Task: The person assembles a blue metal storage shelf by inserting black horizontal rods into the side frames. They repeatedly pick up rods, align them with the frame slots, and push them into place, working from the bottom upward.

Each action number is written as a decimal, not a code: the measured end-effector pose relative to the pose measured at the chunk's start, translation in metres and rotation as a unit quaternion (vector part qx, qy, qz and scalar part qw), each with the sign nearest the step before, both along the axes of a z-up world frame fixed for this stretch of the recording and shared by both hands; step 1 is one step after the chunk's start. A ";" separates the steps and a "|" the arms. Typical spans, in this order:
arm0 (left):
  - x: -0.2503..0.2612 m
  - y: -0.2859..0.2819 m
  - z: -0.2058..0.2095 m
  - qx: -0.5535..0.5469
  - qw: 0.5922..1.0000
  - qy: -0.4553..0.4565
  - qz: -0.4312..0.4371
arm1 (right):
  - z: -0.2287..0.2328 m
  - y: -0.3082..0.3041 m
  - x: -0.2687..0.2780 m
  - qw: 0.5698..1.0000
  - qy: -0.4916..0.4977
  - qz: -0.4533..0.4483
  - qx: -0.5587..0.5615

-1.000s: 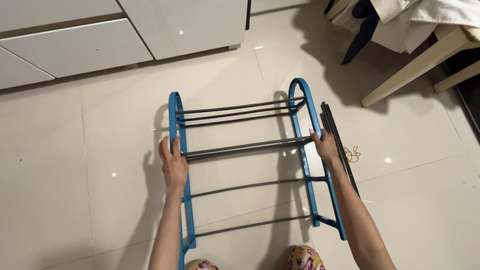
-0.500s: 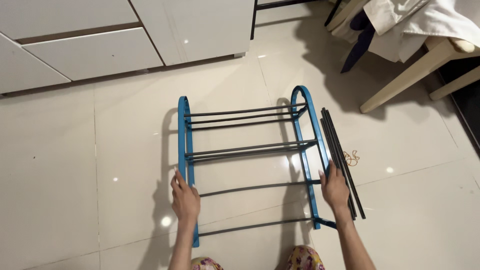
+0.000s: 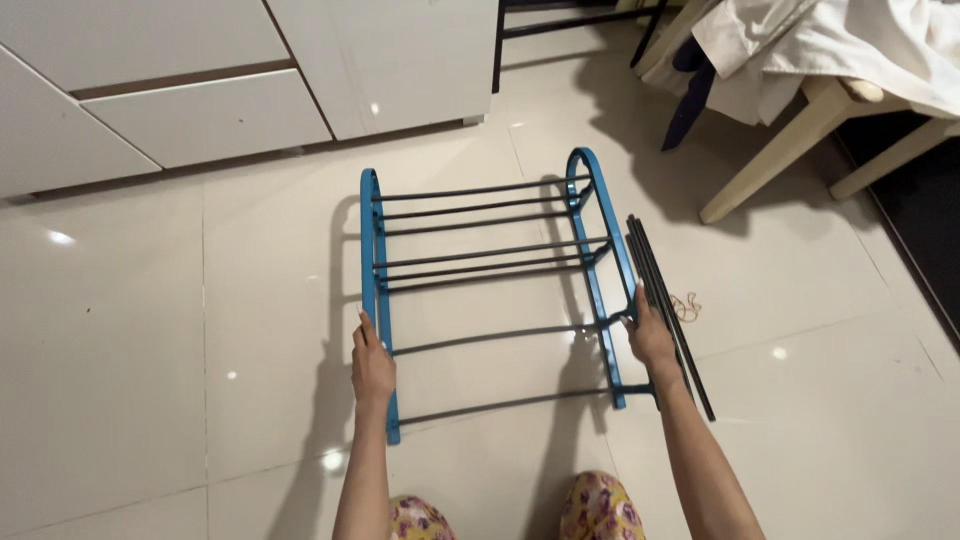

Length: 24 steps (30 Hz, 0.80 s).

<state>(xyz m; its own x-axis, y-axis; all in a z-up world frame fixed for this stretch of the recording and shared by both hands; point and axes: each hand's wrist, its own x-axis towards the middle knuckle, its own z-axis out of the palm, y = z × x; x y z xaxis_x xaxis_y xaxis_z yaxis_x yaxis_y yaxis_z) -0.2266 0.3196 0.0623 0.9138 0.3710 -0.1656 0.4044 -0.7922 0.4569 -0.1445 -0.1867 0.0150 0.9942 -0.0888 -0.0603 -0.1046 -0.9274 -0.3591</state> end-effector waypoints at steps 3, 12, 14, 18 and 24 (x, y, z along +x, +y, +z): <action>-0.018 -0.005 0.008 0.014 1.000 -0.006 0.020 | 0.011 -0.012 -0.015 0.999 0.003 -0.009 -0.047; -0.070 -0.016 -0.027 0.081 0.996 0.036 0.013 | 0.002 0.000 -0.111 0.988 0.088 -0.094 -0.081; -0.061 -0.011 -0.031 0.085 0.996 0.012 0.007 | 0.002 -0.001 -0.095 0.990 0.089 -0.099 -0.053; -0.057 -0.013 -0.027 0.075 0.997 0.010 0.012 | 0.001 -0.001 -0.078 0.985 0.109 -0.126 -0.050; -0.042 -0.017 -0.013 0.062 0.997 0.046 0.018 | 0.000 0.001 -0.065 0.979 0.131 -0.147 -0.052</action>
